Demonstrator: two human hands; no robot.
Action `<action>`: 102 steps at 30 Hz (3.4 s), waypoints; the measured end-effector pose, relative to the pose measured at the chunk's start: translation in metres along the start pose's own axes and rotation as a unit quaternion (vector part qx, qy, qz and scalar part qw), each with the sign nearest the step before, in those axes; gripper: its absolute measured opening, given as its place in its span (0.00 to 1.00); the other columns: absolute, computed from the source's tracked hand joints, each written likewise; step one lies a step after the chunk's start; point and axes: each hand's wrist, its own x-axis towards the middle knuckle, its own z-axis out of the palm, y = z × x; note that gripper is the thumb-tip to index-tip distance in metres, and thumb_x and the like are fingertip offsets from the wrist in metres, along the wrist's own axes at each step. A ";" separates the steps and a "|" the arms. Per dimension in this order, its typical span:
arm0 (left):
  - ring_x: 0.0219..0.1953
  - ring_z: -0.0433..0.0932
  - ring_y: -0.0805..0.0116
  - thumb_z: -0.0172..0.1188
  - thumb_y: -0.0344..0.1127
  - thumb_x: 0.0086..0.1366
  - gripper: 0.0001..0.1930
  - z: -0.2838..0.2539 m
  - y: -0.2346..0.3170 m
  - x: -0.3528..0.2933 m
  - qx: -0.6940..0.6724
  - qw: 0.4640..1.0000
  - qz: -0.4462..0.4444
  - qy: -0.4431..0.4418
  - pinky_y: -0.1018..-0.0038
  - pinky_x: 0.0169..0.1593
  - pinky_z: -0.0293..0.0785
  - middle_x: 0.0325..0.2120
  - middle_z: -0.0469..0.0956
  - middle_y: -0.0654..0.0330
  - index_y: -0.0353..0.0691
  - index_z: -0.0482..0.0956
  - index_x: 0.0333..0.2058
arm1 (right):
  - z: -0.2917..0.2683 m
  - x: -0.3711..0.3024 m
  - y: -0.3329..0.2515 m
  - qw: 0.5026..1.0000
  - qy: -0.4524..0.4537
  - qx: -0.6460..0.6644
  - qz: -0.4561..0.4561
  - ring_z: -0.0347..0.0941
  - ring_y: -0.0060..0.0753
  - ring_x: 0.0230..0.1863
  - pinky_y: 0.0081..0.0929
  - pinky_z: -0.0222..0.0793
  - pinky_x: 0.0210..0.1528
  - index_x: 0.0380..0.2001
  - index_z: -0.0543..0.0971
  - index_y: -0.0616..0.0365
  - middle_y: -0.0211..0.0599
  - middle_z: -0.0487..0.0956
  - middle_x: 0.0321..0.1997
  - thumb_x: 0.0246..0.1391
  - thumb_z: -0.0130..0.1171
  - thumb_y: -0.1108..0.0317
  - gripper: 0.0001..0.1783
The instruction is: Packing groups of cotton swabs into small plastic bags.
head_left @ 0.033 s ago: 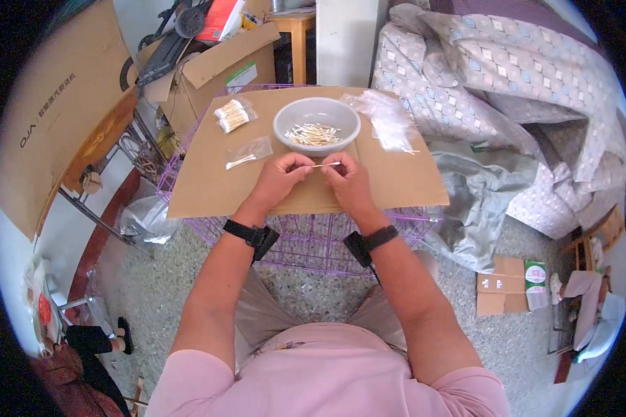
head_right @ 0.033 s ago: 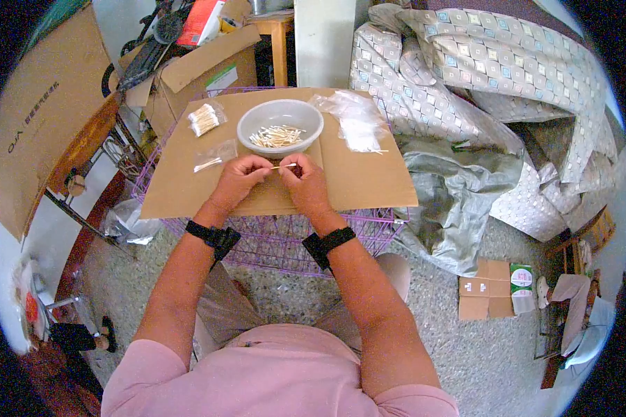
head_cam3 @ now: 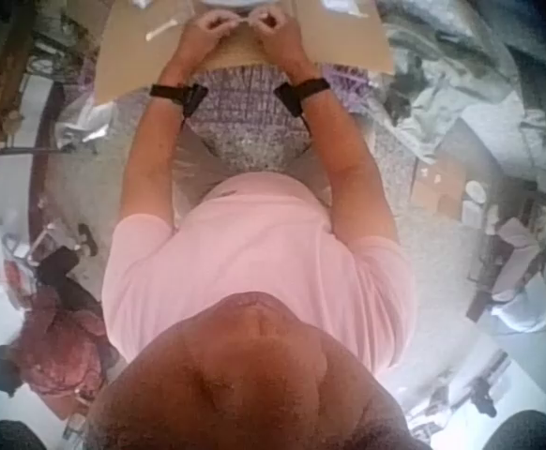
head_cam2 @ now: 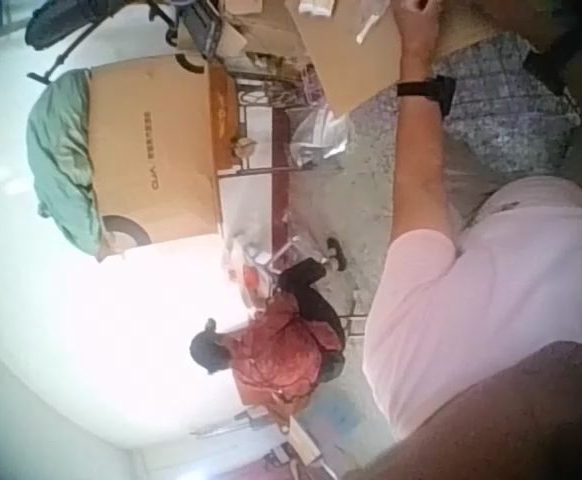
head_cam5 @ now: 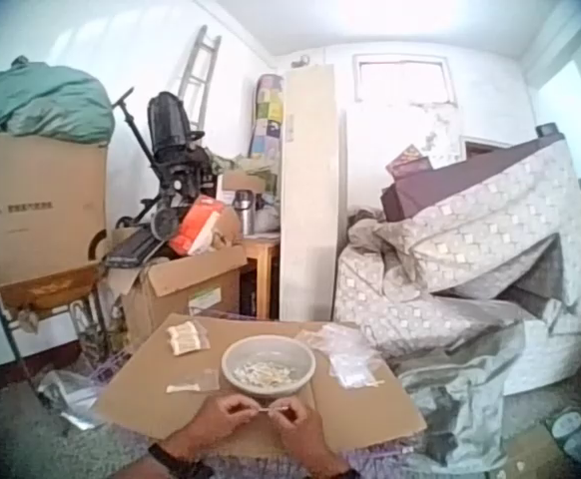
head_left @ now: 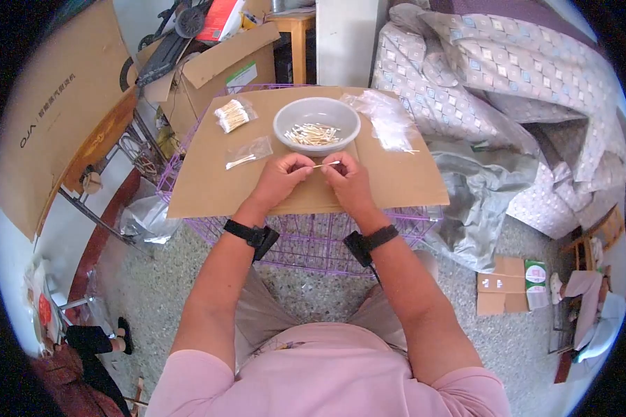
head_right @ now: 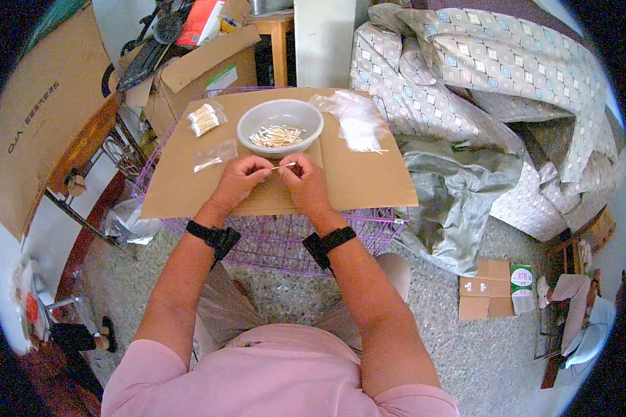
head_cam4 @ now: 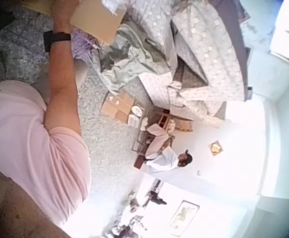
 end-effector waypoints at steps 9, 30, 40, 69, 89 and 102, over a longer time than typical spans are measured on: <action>0.31 0.72 0.81 0.63 0.32 0.60 0.06 0.003 -0.004 0.002 0.053 0.998 -0.002 -0.016 0.80 0.36 0.71 0.27 0.77 0.68 0.37 0.79 0.32 | -0.001 -0.001 -0.011 0.996 -0.065 0.056 0.005 0.71 0.20 0.29 0.21 0.68 0.31 0.32 0.78 0.61 0.29 0.78 0.28 0.53 0.60 0.70 0.06; 0.33 0.72 0.81 0.58 0.32 0.63 0.08 -0.005 -0.008 0.003 -0.122 0.992 -0.001 0.009 0.82 0.38 0.69 0.30 0.78 0.69 0.37 0.82 0.39 | 0.004 0.001 -0.011 0.988 -0.110 -0.095 -0.056 0.75 0.44 0.34 0.35 0.69 0.36 0.32 0.76 0.58 0.43 0.78 0.31 0.55 0.56 0.65 0.08; 0.30 0.71 0.82 0.59 0.34 0.63 0.09 -0.007 -0.009 0.003 -0.127 0.992 -0.008 0.002 0.84 0.34 0.67 0.28 0.77 0.70 0.37 0.82 0.38 | 0.006 0.000 -0.014 0.978 -0.120 -0.143 -0.093 0.75 0.45 0.35 0.37 0.69 0.38 0.32 0.78 0.59 0.42 0.78 0.33 0.53 0.58 0.65 0.09; 0.29 0.70 0.83 0.60 0.35 0.62 0.08 -0.007 -0.011 0.002 -0.134 0.991 -0.015 0.009 0.84 0.34 0.67 0.28 0.78 0.70 0.38 0.82 0.38 | 0.007 0.000 -0.008 0.981 -0.104 -0.137 -0.089 0.75 0.43 0.31 0.35 0.69 0.34 0.30 0.77 0.58 0.41 0.78 0.29 0.52 0.59 0.64 0.09; 0.30 0.70 0.83 0.60 0.34 0.62 0.08 -0.005 -0.008 0.001 -0.121 0.993 -0.007 0.004 0.84 0.35 0.68 0.29 0.78 0.70 0.37 0.82 0.37 | 0.007 -0.001 -0.011 0.980 -0.096 -0.155 -0.081 0.76 0.44 0.31 0.35 0.70 0.33 0.29 0.77 0.58 0.41 0.78 0.29 0.51 0.60 0.64 0.09; 0.31 0.70 0.83 0.60 0.35 0.63 0.08 -0.005 -0.004 0.000 -0.126 0.992 -0.009 -0.001 0.84 0.35 0.68 0.29 0.78 0.70 0.37 0.81 0.37 | 0.010 -0.001 -0.007 0.987 -0.086 -0.112 -0.072 0.75 0.38 0.28 0.32 0.70 0.31 0.28 0.77 0.59 0.40 0.78 0.27 0.51 0.61 0.65 0.08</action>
